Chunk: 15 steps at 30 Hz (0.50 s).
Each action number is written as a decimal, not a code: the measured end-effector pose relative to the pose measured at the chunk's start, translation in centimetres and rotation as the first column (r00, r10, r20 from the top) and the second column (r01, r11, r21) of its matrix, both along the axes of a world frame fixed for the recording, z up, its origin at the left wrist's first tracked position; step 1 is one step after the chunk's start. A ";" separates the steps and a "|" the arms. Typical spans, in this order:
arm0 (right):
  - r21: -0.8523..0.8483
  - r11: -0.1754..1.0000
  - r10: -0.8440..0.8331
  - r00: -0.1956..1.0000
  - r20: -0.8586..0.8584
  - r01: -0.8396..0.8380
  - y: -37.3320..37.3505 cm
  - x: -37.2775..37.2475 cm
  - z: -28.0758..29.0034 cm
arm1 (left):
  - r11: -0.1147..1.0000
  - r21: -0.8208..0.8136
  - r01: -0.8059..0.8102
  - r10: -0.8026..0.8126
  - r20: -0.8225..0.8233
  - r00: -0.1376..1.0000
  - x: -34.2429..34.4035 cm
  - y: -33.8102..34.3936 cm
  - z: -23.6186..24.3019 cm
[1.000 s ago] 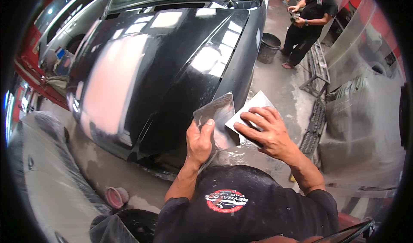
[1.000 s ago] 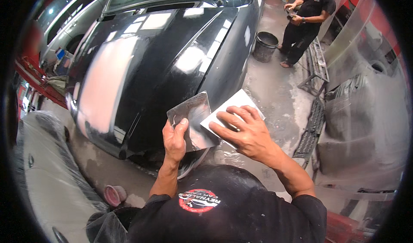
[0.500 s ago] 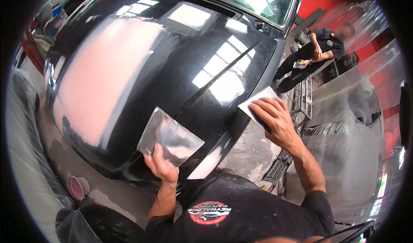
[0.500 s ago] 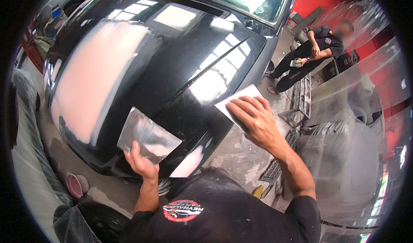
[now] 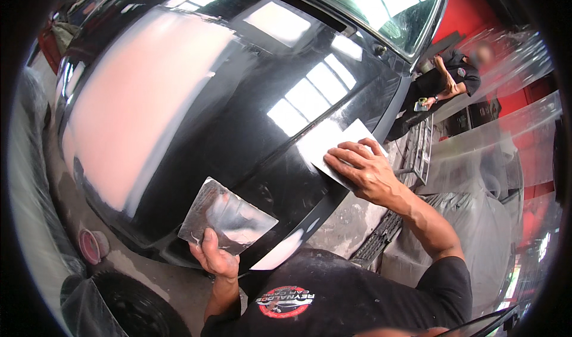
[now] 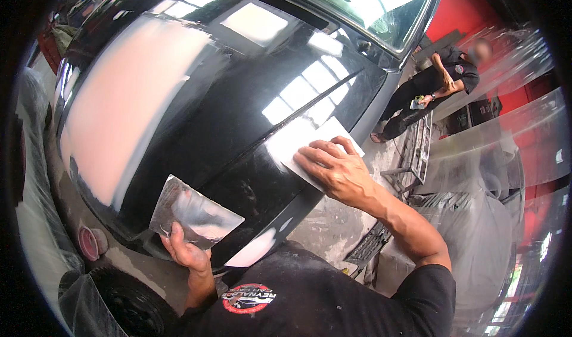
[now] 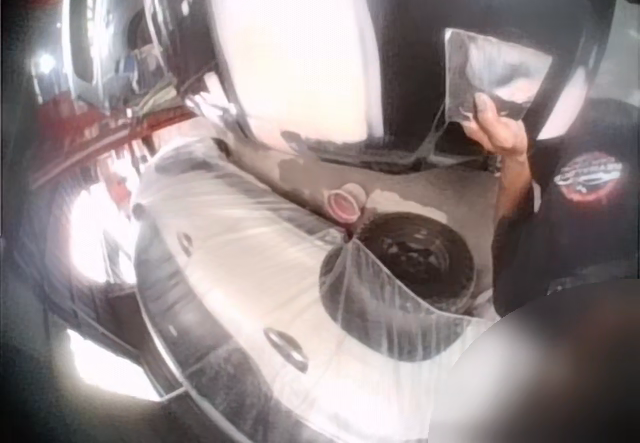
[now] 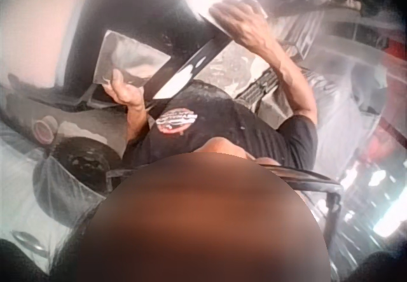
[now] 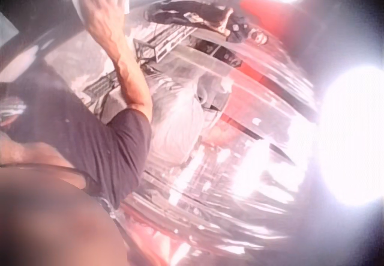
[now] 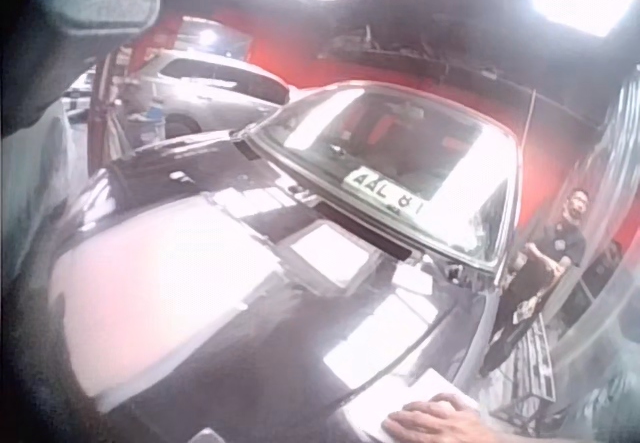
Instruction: The person sands the hood of a black car using a sanding block, moving across multiple areas to smooth the surface. The person switches between sanding blocks and continues sanding different sections of the hood.
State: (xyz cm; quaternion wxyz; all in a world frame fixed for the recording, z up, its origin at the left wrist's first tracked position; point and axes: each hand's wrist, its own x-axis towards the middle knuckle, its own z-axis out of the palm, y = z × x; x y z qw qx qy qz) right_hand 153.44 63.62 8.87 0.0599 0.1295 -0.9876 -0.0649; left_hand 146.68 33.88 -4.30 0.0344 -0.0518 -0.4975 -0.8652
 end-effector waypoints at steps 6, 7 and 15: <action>0.042 0.998 -0.043 0.991 0.129 0.038 0.9 -1.9 2.1 | 0.942 -0.329 -0.074 0.001 -0.216 0.976 0.1 -0.6 -0.6; 0.056 0.998 -0.044 0.987 0.153 0.036 0.7 -2.6 1.8 | 0.948 -0.313 -0.061 -0.031 -0.282 0.959 0.0 -0.6 -0.7; -0.031 0.999 0.018 0.988 0.155 -0.013 1.3 -4.2 1.4 | 0.998 0.046 0.039 -0.040 0.025 0.999 0.1 0.0 0.4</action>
